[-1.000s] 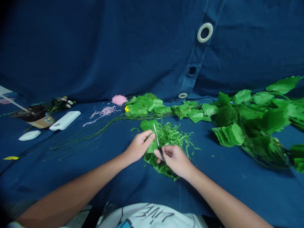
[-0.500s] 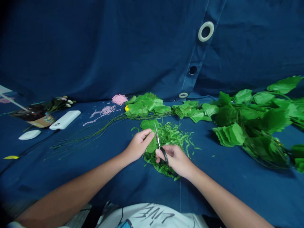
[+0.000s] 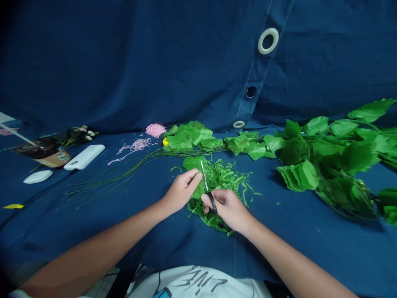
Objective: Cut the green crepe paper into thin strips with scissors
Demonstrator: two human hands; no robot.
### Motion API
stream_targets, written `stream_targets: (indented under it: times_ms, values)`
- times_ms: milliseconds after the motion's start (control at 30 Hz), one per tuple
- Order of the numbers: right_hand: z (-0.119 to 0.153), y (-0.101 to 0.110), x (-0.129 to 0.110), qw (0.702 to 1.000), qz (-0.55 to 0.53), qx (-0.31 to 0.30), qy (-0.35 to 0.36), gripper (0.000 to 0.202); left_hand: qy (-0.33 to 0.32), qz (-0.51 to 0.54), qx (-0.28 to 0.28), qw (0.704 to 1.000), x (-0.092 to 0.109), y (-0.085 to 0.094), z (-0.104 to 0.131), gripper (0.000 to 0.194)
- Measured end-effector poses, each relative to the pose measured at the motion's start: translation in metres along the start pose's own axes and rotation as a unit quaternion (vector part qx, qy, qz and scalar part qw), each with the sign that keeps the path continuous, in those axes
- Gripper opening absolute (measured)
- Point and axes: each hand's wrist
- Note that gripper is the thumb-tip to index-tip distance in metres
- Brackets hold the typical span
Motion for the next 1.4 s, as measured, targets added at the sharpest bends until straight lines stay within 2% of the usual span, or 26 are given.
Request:
stream_targets:
  times_ms: [700,833,1000,1400]
  values:
    - [-0.002,-0.001,-0.001,1.000,-0.001,0.023,0.009,0.043,0.015,0.028,-0.015,0.999,-0.001,-0.001,0.000,0.037]
    - [-0.002,-0.001,-0.003,0.999,-0.022,0.025,-0.001,0.040,0.046,0.078,-0.010,0.996,-0.003,-0.002,-0.002,0.037]
    - [0.000,0.000,-0.008,0.999,-0.034,-0.016,-0.004,0.041,0.113,0.151,-0.026,0.982,-0.005,-0.001,-0.002,0.037]
    - [-0.001,-0.001,-0.006,1.000,-0.001,0.005,-0.012,0.048,0.077,0.128,-0.039,0.988,-0.003,-0.001,-0.002,0.037]
Point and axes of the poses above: each hand's wrist, its own z-axis away from the middle knuckle, its own y-axis out of the back of the hand, x = y × z, and after that the axes turned 12 degrees about x, right-handed
